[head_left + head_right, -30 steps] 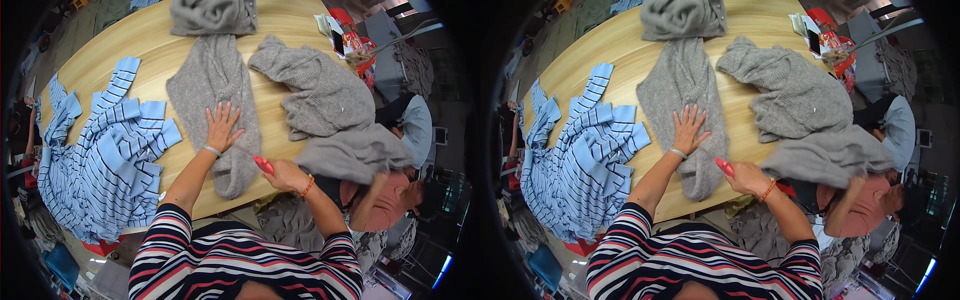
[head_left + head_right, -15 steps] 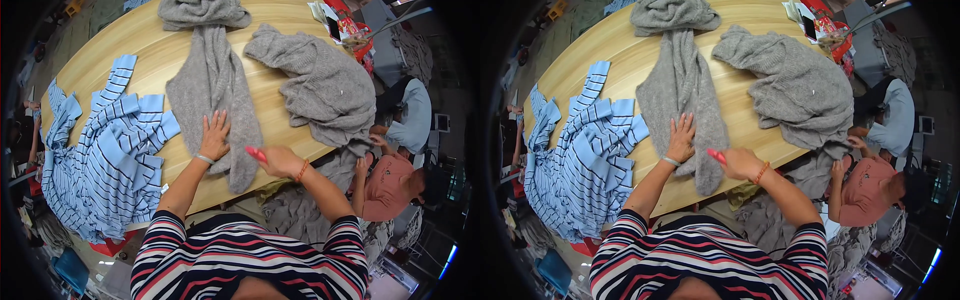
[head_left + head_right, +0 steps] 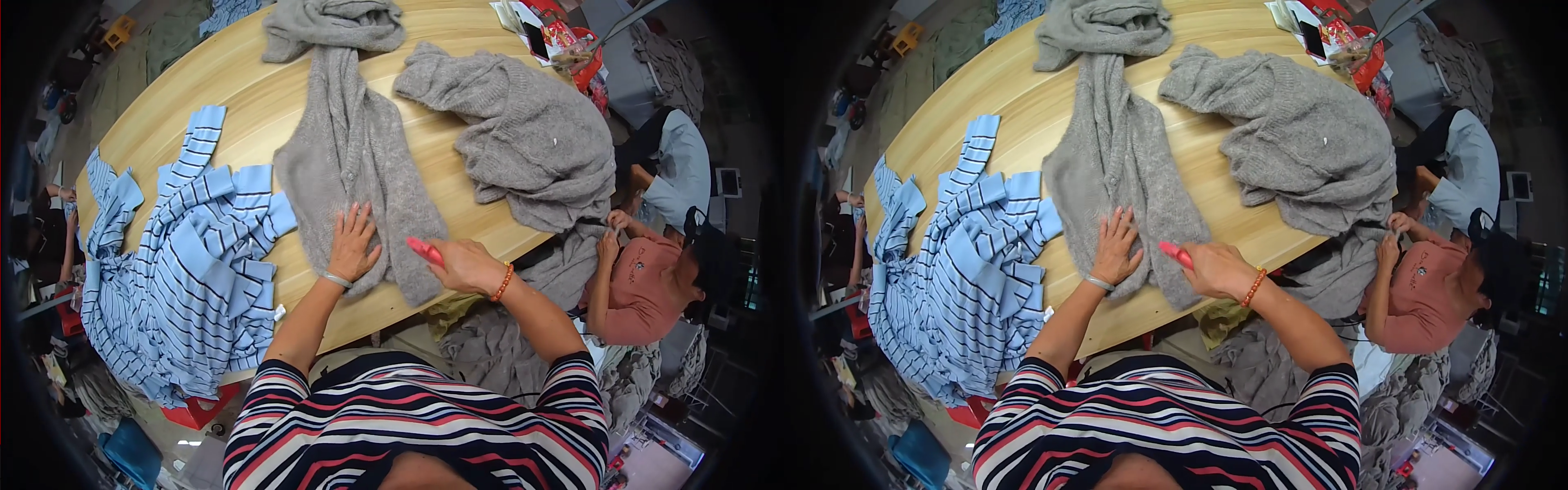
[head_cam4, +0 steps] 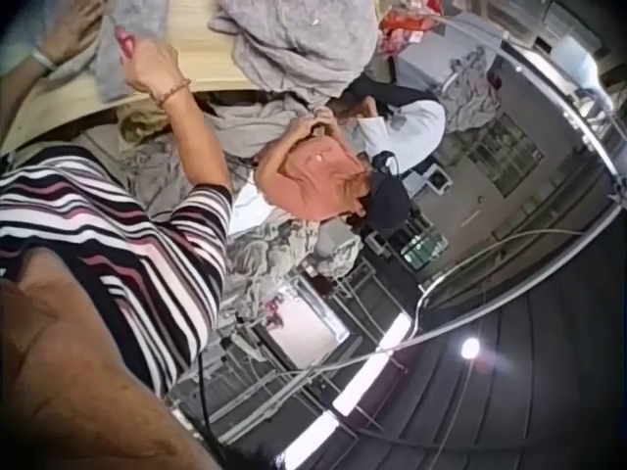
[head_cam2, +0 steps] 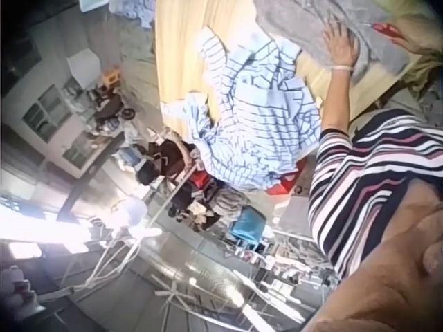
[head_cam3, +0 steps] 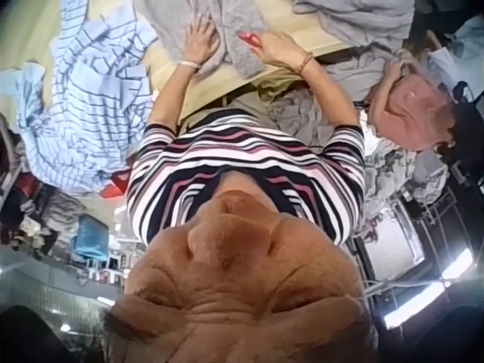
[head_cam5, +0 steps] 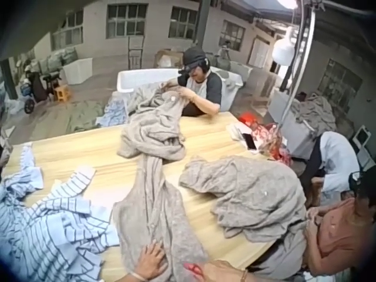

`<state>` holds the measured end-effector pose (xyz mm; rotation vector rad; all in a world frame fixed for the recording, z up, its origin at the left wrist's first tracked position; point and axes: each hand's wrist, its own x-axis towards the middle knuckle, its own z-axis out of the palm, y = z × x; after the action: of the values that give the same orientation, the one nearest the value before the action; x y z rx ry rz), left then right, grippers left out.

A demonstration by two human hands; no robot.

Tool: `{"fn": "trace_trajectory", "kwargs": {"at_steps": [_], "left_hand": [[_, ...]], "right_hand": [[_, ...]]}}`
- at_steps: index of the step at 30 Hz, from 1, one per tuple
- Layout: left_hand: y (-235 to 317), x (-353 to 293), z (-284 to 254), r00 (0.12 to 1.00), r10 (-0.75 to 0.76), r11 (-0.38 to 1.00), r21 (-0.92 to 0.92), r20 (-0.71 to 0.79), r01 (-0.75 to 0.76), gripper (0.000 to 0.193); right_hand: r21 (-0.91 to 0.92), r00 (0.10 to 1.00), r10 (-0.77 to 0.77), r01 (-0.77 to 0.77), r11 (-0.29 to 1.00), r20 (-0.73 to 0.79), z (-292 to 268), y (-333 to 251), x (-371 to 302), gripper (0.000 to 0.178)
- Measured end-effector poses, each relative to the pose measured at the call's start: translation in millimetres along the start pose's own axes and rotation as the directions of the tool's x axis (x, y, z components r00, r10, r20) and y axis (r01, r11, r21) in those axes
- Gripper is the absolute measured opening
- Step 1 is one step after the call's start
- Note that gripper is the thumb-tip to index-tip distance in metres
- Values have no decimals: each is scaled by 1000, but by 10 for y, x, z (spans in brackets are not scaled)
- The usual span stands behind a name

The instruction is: Trim loose threads from a garment using scissors and button up a shirt for quality inspection.

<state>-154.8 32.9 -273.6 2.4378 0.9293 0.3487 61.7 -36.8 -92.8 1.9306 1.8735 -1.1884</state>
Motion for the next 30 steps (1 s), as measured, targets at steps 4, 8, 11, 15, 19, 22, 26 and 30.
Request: {"fn": "trace_trajectory", "kwargs": {"at_steps": [4,8,11,15,19,22,26,30], "left_hand": [[29,4,-8,998,-17,999,-44,-56,14,60],[-76,122,6,972,-118,979,-187,-201,80,60],[-245,281,-34,835,-270,960,-203,-479,194,61],[-386,507,-22,819,-441,866,-414,-367,281,64],[-456,637,-13,780,-572,765,-507,-253,397,63],[-439,633,-34,766,-595,744,-526,-243,411,63],[-399,562,-28,741,-636,695,-577,-216,428,62],[-344,535,-66,719,-664,684,-556,-205,473,59]], "right_hand": [[162,964,1,44,986,-267,90,196,251,38],[320,911,91,46,946,-402,221,362,433,37],[437,933,115,49,898,-341,223,391,358,36],[368,931,115,22,930,-346,439,614,340,36],[424,925,130,36,905,-357,484,745,294,33],[460,934,156,10,888,-322,434,780,291,34],[501,942,140,33,865,-304,521,905,348,40],[520,956,134,22,854,-261,591,1021,421,42]]}}
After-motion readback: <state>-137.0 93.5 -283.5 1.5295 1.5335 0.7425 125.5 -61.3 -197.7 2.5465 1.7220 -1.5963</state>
